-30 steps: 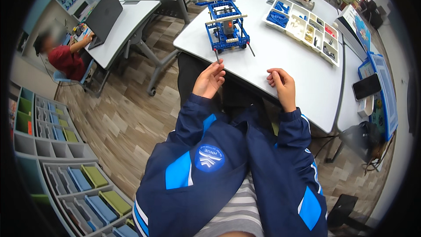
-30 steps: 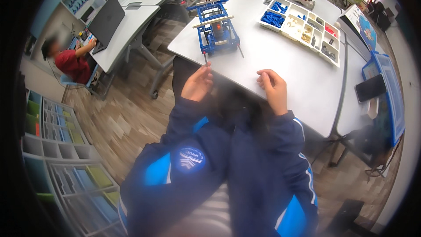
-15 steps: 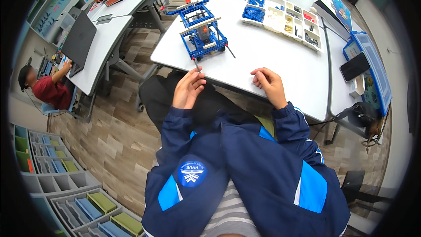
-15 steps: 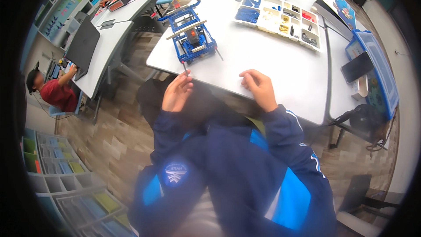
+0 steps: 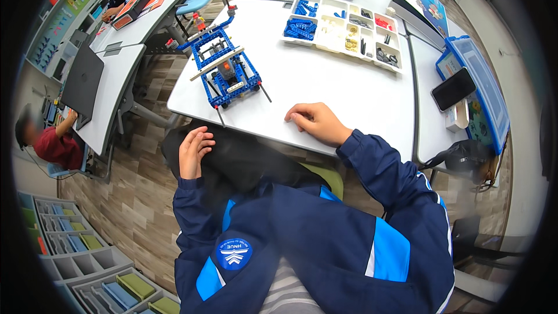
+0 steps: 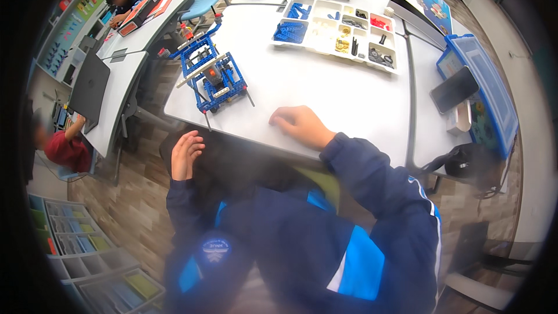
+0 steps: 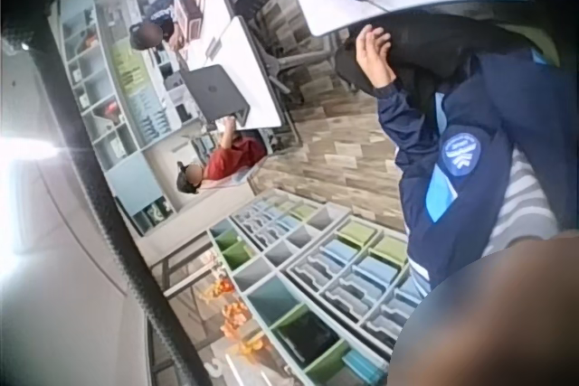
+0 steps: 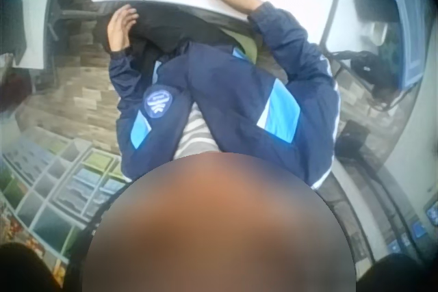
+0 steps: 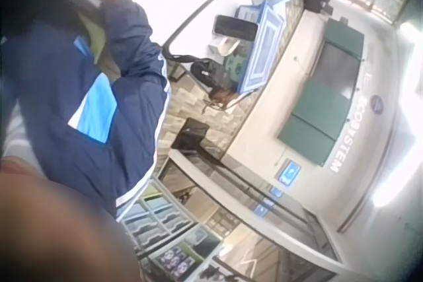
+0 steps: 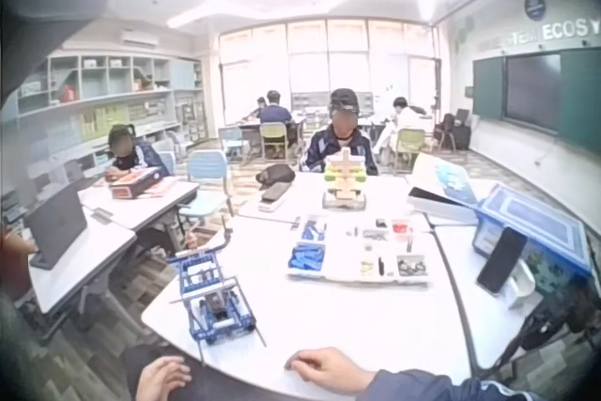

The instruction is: The person assembles a blue LEGO Technic model at a table, selecting pieces from a compartmentalized tray and attaching them to the growing structure. They repeatedly pick small beams and connectors, align them with existing parts, and press them into place while occasionally rotating the model to access different sides.

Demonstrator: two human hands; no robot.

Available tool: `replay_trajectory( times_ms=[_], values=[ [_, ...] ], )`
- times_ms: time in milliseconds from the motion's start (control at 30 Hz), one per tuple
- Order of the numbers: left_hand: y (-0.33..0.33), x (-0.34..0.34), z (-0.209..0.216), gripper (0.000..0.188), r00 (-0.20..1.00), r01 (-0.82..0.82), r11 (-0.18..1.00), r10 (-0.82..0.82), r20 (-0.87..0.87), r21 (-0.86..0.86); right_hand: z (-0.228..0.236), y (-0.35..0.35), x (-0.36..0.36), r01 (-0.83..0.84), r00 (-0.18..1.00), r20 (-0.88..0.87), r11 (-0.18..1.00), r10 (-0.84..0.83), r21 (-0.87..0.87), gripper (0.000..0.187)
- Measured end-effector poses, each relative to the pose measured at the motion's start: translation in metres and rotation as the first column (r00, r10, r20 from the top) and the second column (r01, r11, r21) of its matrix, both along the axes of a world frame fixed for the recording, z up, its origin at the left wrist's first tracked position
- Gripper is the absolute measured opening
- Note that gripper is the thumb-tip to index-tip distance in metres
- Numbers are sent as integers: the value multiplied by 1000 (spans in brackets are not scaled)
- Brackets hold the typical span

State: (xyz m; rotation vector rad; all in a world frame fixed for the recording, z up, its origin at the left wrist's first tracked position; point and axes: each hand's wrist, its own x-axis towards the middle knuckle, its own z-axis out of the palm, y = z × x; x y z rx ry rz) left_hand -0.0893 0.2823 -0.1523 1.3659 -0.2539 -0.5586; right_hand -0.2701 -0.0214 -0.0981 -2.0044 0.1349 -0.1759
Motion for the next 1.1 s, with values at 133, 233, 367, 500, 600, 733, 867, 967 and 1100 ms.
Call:
replay_trajectory(
  times_ms=[133,233,367,500,600,733,867,967,1100],
  values=[
    [-6,2,-18,25,997,-65,998,65,36,-5,-6,3,-1,41,990,143,979,-12,-199,17],
    [-8,2,-24,23,993,-104,994,105,52,-12,-8,2,-1,44,988,153,971,-8,-235,17],
    [-8,2,-27,22,991,-113,993,116,60,-41,-7,4,-1,44,990,142,982,-18,-182,17],
    [-12,2,-30,22,985,-145,989,147,89,-33,-4,5,-2,50,993,119,970,-22,-237,18],
    [-13,4,-31,22,984,-93,995,97,146,-37,-7,2,2,79,986,160,976,-47,-201,18],
    [-10,3,-34,22,988,-94,995,95,122,-11,-6,-37,24,385,906,310,864,-288,-323,16],
    [-12,3,-36,21,979,-97,991,112,170,-94,8,-109,78,625,752,597,588,-278,-514,14],
    [-16,-1,-35,20,976,-123,988,137,167,-89,25,-151,118,610,793,439,556,-423,-565,15],
    [-20,-5,-34,19,974,-113,990,126,186,-82,19,-169,155,454,868,247,487,-431,-746,25]
  ],
)
